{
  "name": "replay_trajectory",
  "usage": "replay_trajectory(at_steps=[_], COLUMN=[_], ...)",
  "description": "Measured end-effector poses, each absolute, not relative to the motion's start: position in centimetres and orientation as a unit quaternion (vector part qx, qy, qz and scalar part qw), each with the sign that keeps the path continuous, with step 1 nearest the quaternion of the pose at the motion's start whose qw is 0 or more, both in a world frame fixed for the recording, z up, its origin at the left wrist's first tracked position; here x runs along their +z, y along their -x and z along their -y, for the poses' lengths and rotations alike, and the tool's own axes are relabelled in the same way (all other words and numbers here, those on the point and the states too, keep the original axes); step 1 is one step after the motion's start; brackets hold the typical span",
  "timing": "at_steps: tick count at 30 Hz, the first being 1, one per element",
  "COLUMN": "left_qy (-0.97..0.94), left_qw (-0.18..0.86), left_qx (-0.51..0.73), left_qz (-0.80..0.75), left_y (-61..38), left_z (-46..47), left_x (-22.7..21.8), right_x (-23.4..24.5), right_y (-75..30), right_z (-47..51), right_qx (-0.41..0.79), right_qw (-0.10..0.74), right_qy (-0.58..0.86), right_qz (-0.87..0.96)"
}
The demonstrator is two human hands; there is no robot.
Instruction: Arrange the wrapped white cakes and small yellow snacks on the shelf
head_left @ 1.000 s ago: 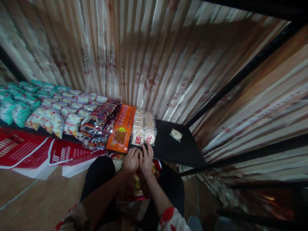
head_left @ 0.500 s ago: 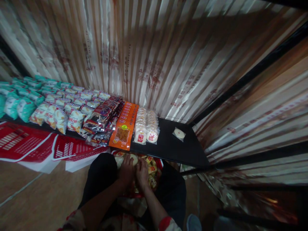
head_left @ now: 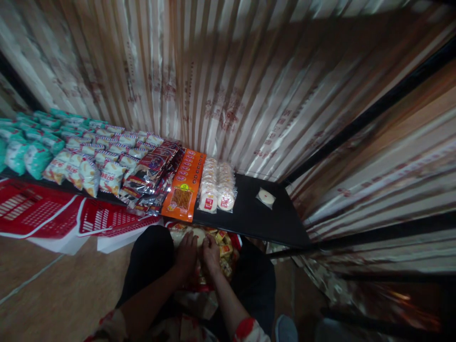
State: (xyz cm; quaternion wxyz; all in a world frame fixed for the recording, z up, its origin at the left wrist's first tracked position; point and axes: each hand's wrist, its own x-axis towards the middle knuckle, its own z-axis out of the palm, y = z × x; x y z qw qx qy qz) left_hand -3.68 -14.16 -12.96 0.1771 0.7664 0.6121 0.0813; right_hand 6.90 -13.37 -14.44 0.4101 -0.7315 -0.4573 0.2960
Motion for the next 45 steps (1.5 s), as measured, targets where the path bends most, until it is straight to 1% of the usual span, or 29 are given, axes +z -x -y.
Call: replay_trajectory(at_steps=[6, 12, 17, 22, 25, 28, 31, 37, 45], left_qy=[-0.776, -0.776, -0.754, -0.712, -0.698, -0.693, -0.687, -0.678, -0.622], left_qw=[0.151, 0.169, 0.236, 0.329, 0.361, 0.386, 0.407, 0.431, 0.484], left_qx=[0.105, 0.135, 0.163, 0.161, 0.171, 0.188, 0.215, 0.267, 0.337], left_qz=[-0.604, -0.593, -0.590, -0.599, -0.594, -0.580, -0.562, -0.532, -0.515], left_y=[3.6, 3.9, 4.1, 4.4, 4.7, 5.0, 5.3, 5.6, 4.8], left_z=[14.6, 14.8, 14.7, 14.3, 14.0, 13.8, 13.5, 12.7, 12.1], left_x=[-12.7, -11.5, -10.6, -9.1, -8.2, -7.7, -7.2, -6.5, -6.8], right_x=[-13.2, -10.9, -9.0, -7.7, -7.1, -6.7, -6.4, -6.4, -5.6], right_y=[-7.5, -7.8, -7.9, -8.3, -8.7, -9.1, -9.6, -10.4, -10.4], right_z=[14.1, 14.5, 14.3, 14.0, 13.8, 13.6, 13.4, 13.0, 13.0], right_qx=[0.296, 0.294, 0.271, 0.247, 0.215, 0.214, 0.243, 0.345, 0.456], right_qw=[0.409, 0.396, 0.417, 0.392, 0.387, 0.392, 0.409, 0.433, 0.499], right_qy=[0.731, 0.717, 0.701, 0.705, 0.706, 0.693, 0.675, 0.661, 0.610], right_qz=[0.459, 0.493, 0.511, 0.536, 0.554, 0.566, 0.563, 0.506, 0.413])
